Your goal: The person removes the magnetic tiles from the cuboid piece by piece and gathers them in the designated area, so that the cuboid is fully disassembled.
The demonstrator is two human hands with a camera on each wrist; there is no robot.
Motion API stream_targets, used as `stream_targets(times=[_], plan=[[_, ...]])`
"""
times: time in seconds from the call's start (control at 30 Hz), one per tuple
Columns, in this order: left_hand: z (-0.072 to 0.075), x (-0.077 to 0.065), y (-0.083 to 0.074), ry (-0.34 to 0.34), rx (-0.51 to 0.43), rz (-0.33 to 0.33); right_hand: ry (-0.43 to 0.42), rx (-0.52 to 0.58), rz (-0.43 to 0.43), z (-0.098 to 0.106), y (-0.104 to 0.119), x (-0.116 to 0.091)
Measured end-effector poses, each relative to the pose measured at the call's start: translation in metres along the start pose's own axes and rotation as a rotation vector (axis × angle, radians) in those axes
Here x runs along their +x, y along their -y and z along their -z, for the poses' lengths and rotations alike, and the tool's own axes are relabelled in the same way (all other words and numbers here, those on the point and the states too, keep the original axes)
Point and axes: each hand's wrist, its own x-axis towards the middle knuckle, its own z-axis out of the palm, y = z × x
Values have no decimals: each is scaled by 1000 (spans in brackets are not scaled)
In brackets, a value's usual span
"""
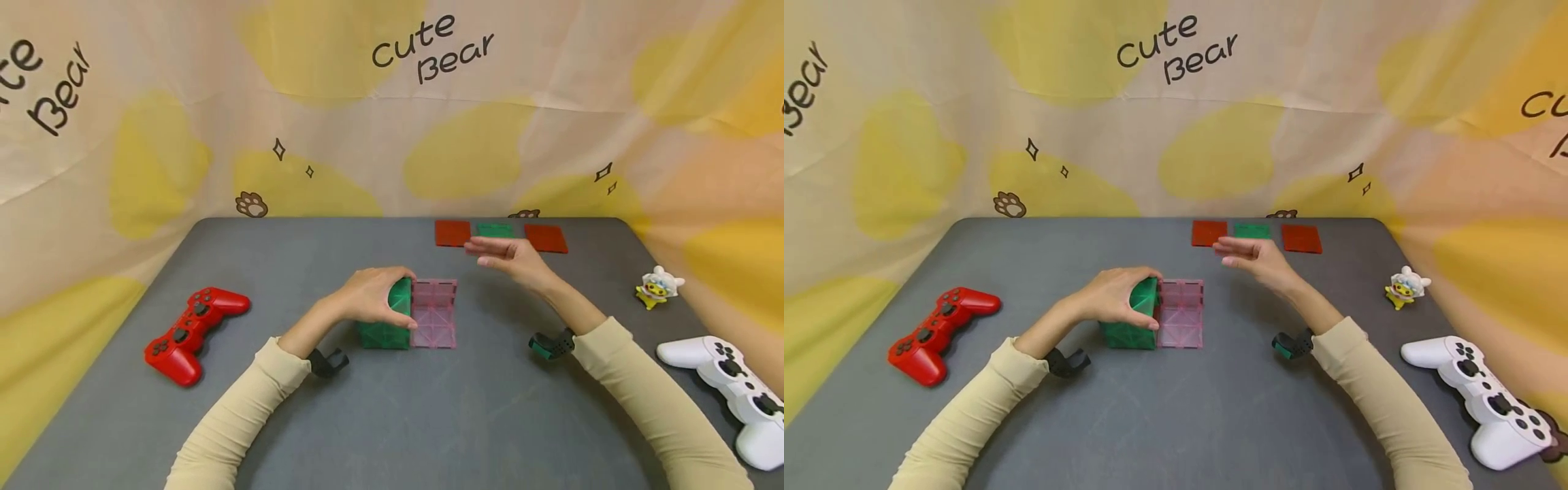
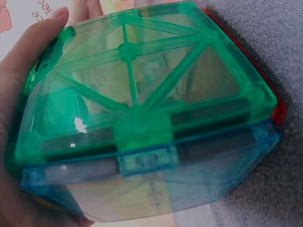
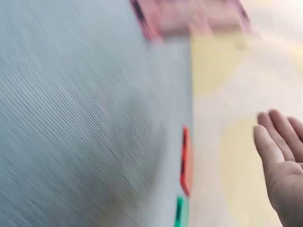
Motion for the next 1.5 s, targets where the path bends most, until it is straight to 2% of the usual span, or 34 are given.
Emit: stream_targets(times=[0.1,0.17,0.37,0.47,0.6,1.1,1.5], plan=[[-4,0,0,11,-8,3,104,-60,-55,-24,-3,-12],[-6,-1,-1,21,-15,6,135,-111,-83,-38,-6,-18],[-12,-1,-1,33,-31,5,89,-183,-110,-57,-16,-20],[-13,-1,-1,33,-32,2,113,-181,-103,-61,-21,-17],[-12,-1,-2,37,-40,2,131,-153,-110,-65,-23,-16],[-5,-1,-2,26,-58,34,21,-37,-210,-73,-14,-14],[0,-1,-2,15,-40,30,-81,164,-314,-73,-18,-5]])
